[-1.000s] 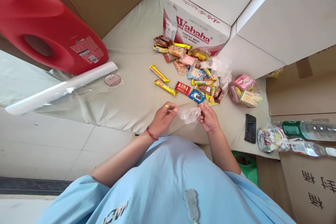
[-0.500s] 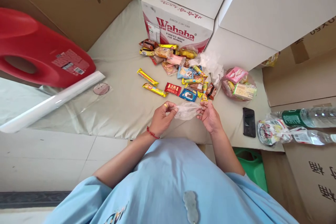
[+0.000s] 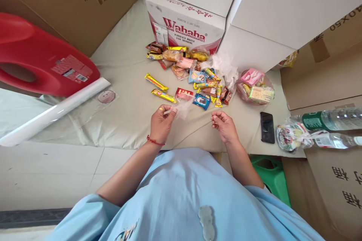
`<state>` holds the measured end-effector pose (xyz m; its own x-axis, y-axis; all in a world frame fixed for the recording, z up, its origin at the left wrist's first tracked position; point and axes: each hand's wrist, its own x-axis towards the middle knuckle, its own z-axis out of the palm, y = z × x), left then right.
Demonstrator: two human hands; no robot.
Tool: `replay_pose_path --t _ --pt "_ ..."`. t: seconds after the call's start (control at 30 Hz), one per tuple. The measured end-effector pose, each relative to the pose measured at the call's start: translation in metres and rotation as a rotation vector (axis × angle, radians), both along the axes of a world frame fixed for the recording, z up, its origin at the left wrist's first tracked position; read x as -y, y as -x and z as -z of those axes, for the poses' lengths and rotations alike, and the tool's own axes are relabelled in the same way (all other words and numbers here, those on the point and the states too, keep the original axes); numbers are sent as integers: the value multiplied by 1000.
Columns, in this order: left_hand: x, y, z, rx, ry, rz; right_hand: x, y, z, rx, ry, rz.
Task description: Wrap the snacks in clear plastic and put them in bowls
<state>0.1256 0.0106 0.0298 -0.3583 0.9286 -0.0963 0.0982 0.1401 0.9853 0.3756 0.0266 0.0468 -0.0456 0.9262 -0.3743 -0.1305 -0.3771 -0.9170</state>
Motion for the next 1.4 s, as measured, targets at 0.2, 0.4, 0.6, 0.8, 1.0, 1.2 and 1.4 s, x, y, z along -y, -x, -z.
replay_pose_path --t 0.2,0.4,0.6,0.8,1.0,1.2,1.4 --pt "15 -11 -6 -349 -301 130 12 48 -12 -93 -12 -192" --pt "19 0 -5 -267 -233 101 2 72 -7 66 -92 -183" --pt "3 64 7 88 27 -107 -3 38 -11 49 75 -193" --pt "1 93 7 100 102 -31 3 27 -6 13 133 -148" --pt "4 83 12 -191 83 -64 6 23 13 421 -49 -295" --pt "12 69 5 -248 10 -14 -6 14 -30 861 -562 -611" --pt "13 51 -10 -271 -92 64 -25 72 -33 973 -796 -656"
